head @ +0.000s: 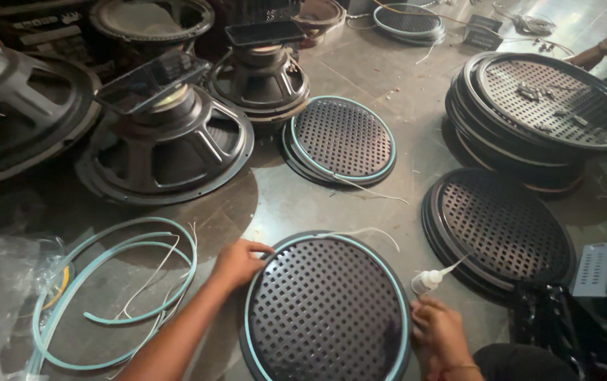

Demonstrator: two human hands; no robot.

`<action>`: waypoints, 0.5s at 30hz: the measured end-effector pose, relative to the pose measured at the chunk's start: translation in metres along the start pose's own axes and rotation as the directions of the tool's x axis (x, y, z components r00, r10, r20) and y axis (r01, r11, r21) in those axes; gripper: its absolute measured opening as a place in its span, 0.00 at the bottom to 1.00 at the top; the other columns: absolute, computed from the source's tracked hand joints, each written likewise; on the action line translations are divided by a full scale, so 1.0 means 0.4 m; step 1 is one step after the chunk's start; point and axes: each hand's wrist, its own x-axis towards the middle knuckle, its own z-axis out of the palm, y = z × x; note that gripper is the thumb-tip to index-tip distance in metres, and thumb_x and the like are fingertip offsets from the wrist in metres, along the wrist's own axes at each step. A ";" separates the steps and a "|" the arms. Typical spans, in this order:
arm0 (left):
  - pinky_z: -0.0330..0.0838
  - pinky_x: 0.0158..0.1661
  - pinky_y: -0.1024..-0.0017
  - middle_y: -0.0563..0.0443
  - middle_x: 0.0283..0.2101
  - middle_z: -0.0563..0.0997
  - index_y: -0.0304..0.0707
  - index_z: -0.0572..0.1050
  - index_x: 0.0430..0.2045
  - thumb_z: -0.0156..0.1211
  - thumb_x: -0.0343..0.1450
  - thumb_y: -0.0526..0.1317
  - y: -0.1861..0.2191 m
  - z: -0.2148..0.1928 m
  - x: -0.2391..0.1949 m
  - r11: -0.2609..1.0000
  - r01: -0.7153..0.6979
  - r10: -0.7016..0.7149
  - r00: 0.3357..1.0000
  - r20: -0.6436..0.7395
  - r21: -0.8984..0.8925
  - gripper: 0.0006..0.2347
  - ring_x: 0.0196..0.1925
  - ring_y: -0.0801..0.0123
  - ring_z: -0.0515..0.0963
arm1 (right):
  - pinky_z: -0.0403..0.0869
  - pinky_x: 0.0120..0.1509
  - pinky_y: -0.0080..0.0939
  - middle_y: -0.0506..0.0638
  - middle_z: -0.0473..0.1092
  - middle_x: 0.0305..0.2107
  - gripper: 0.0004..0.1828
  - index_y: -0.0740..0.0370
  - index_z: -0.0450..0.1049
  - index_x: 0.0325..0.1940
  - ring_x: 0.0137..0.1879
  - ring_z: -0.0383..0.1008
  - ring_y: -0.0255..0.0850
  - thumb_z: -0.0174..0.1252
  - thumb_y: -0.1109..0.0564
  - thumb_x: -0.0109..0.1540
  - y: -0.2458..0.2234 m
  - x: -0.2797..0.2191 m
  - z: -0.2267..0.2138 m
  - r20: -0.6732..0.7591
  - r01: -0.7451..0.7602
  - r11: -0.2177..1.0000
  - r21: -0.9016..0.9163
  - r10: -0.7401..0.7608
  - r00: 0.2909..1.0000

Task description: The person applies glue from a bottle along the edge of a perforated speaker grille and presses a light blue foam ring into place. The person repeats this process on multiple speaker grilles, handling them one at a time.

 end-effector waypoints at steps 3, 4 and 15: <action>0.77 0.36 0.65 0.51 0.21 0.83 0.60 0.87 0.37 0.72 0.58 0.38 -0.020 -0.006 -0.003 0.995 0.074 -0.078 0.995 0.063 0.060 0.15 0.27 0.62 0.83 | 0.69 0.39 0.43 0.53 0.75 0.39 0.24 0.68 0.74 0.53 0.44 0.76 0.43 0.61 0.56 0.53 0.005 -0.021 -0.008 0.119 0.237 0.961 0.139 -0.254 0.960; 0.78 0.36 0.67 0.51 0.22 0.83 0.60 0.87 0.37 0.73 0.57 0.37 -0.022 -0.016 -0.004 0.998 0.041 -0.043 0.998 0.041 0.048 0.16 0.28 0.64 0.83 | 0.66 0.39 0.47 0.55 0.71 0.37 0.24 0.70 0.74 0.53 0.42 0.72 0.46 0.63 0.54 0.56 0.004 -0.032 0.000 0.054 0.159 0.987 -0.026 -0.157 0.986; 0.77 0.37 0.70 0.50 0.28 0.85 0.59 0.88 0.33 0.79 0.49 0.35 -0.015 -0.006 -0.004 0.995 -0.011 0.007 0.999 0.039 0.099 0.20 0.30 0.67 0.84 | 0.68 0.46 0.54 0.53 0.71 0.36 0.18 0.64 0.80 0.44 0.45 0.67 0.46 0.60 0.50 0.56 0.003 -0.037 0.003 -0.102 -0.021 0.996 -0.087 0.012 0.995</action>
